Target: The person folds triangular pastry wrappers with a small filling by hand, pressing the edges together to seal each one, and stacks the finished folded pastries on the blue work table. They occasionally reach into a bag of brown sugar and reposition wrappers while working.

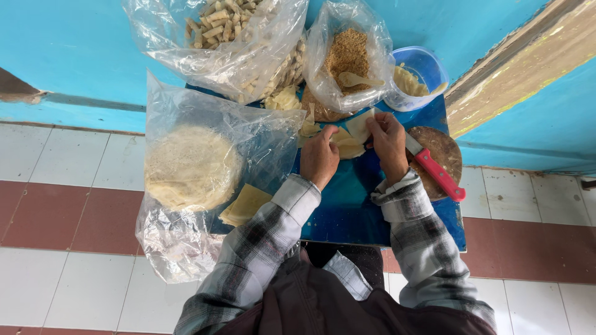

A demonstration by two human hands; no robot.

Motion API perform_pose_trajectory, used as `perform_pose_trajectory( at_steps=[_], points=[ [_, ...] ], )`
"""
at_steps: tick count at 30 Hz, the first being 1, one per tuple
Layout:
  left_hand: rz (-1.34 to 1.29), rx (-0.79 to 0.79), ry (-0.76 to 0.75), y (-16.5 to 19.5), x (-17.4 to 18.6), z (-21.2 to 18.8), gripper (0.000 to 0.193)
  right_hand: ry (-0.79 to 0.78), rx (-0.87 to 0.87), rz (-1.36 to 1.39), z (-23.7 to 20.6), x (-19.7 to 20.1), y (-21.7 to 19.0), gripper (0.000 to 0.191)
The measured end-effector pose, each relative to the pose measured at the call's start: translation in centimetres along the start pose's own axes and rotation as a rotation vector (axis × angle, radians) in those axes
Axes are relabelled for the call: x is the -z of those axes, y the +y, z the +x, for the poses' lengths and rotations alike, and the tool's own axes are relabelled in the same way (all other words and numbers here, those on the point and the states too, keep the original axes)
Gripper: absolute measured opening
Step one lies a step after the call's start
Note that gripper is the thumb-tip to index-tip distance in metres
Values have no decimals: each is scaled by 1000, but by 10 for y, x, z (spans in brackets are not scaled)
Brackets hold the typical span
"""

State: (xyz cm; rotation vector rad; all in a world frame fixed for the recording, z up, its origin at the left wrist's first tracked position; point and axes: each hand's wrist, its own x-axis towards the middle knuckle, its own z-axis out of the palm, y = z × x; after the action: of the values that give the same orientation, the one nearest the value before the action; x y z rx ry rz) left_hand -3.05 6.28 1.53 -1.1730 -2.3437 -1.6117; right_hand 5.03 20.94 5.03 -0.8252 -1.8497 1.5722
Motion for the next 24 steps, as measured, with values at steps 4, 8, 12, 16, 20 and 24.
perform_pose_trajectory(
  at_steps=[4,8,12,16,20,24],
  points=[
    [6,68,-81,1,-3,5,10,147,83,106,0,15,-4,20],
    [5,45,-135,9,13,0,15,116,228,33,-21,40,-15,19],
    [5,-65,-91,23,55,-31,22,67,443,-411,-75,36,-14,13],
    [-99,2,-267,41,87,-76,20,-6,786,-869,-143,4,-9,10],
    [-18,-149,-184,48,97,-111,27,-98,827,-1039,-179,-14,-15,23],
    [98,-183,-251,42,99,-130,35,-93,719,-1051,-194,-20,-25,30]
  ],
)
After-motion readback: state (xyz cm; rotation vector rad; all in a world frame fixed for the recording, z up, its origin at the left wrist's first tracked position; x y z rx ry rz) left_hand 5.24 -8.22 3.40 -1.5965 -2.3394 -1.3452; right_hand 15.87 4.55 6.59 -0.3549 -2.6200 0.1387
